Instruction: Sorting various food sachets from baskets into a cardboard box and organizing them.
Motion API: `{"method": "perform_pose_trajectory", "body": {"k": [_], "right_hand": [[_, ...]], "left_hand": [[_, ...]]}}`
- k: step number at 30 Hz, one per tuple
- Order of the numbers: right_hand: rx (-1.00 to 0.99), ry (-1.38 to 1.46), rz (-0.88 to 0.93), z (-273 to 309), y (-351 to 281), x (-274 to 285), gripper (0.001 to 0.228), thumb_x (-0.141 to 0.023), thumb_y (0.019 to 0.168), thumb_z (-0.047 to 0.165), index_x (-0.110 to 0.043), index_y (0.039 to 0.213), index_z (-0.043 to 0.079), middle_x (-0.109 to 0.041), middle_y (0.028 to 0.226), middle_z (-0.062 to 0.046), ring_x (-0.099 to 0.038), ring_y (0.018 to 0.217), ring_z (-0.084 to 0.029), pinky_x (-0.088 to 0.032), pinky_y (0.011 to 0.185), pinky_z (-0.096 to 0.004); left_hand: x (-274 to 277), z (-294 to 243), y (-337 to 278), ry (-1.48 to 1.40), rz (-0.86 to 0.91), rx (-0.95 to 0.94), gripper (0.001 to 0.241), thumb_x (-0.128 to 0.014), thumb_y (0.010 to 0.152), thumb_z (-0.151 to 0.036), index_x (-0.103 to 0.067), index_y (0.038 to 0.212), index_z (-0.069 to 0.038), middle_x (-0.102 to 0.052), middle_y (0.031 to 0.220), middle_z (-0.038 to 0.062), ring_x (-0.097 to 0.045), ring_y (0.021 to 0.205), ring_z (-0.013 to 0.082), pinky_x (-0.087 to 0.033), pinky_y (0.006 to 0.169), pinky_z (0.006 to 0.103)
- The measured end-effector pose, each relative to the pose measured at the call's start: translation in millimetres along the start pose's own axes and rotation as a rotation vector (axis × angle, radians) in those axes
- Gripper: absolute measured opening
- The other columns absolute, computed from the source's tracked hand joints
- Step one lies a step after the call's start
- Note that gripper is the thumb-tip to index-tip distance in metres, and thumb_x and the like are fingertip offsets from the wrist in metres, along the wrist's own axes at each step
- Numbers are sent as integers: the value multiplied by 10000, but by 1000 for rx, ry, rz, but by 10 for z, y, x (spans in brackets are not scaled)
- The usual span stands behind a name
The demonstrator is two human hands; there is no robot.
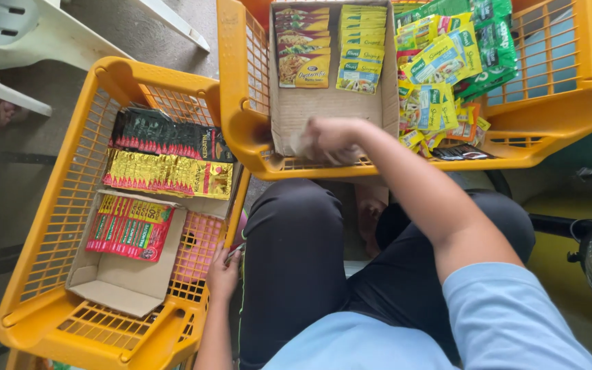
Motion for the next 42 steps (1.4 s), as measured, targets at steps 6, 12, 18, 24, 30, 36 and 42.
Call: {"method": "perform_pose_trajectory", "body": {"k": [6, 12, 18, 24, 30, 36, 42], "right_hand": [[-283, 144, -133, -297, -468, 694, 426, -706, 852, 131, -739, 1273, 187, -521, 1459, -133, -475, 1316, -390, -430, 1086, -482], [-135, -186, 87, 56, 92, -124, 385, -712, 871, 133, -751, 1251, 93, -557, 1456, -113, -486, 1357, -351, -432, 1088, -479], [75, 599, -326, -152, -412, 928, 597, -721, 708, 118, -599, 1292, 148, -706, 1192, -115, -677, 1128, -302, -534, 946, -404], [-292, -24, -45, -44, 30, 189, 336, -745, 850, 268, -778, 1139, 99, -726, 1188, -152, -678, 1127, -337, -549, 949, -430], [179, 684, -281, 406, -551, 1173, 469, -719, 741, 202, -720, 1209, 171, -763, 1051, -91, -704, 958, -224, -548, 868, -360], [-303, 341, -748, -235, -487, 1224, 420, -713, 833, 142, -720, 1253, 139, -682, 1272, -192, -612, 1163, -369, -474, 1019, -449], [73, 332, 43, 628, -51, 271, 360, -667, 897, 196, -744, 1249, 181, -763, 1149, -126, -704, 1035, -261, -532, 962, -393]], "left_hand": [[-6, 28, -2, -25, -9, -33, 456, -664, 936, -432, -704, 1269, -123, -547, 1520, 59, -613, 1279, 257, -518, 960, 346], [5, 39, -13, -14, 28, 70, 478, -658, 912, -462, -691, 1260, -136, -549, 1538, 10, -685, 1158, 249, -545, 918, 343], [5, 25, -6, -3, -23, -30, 474, -668, 924, -460, -703, 1250, -118, -552, 1513, 47, -638, 1233, 276, -525, 935, 367], [-11, 37, 10, -9, -9, 16, 451, -668, 916, -456, -713, 1225, -130, -559, 1512, 34, -639, 1233, 269, -524, 952, 363], [47, -42, -24, -5, -65, -82, 425, -680, 925, -430, -723, 1213, -120, -582, 1481, 59, -614, 1262, 295, -519, 950, 374], [42, -35, -30, -10, -52, -23, 431, -676, 911, -443, -713, 1220, -145, -593, 1477, 30, -636, 1239, 270, -532, 937, 370], [78, -111, -42, -28, -50, -34, 415, -678, 925, -425, -717, 1229, -145, -593, 1470, 53, -617, 1247, 302, -519, 958, 386]]}}
Point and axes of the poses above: each hand's wrist, its own y-axis towards the middle knuckle, its own x-axis out of the back of the hand, z = x × y, the point moved 10 cm from there along y, towards the middle knuckle
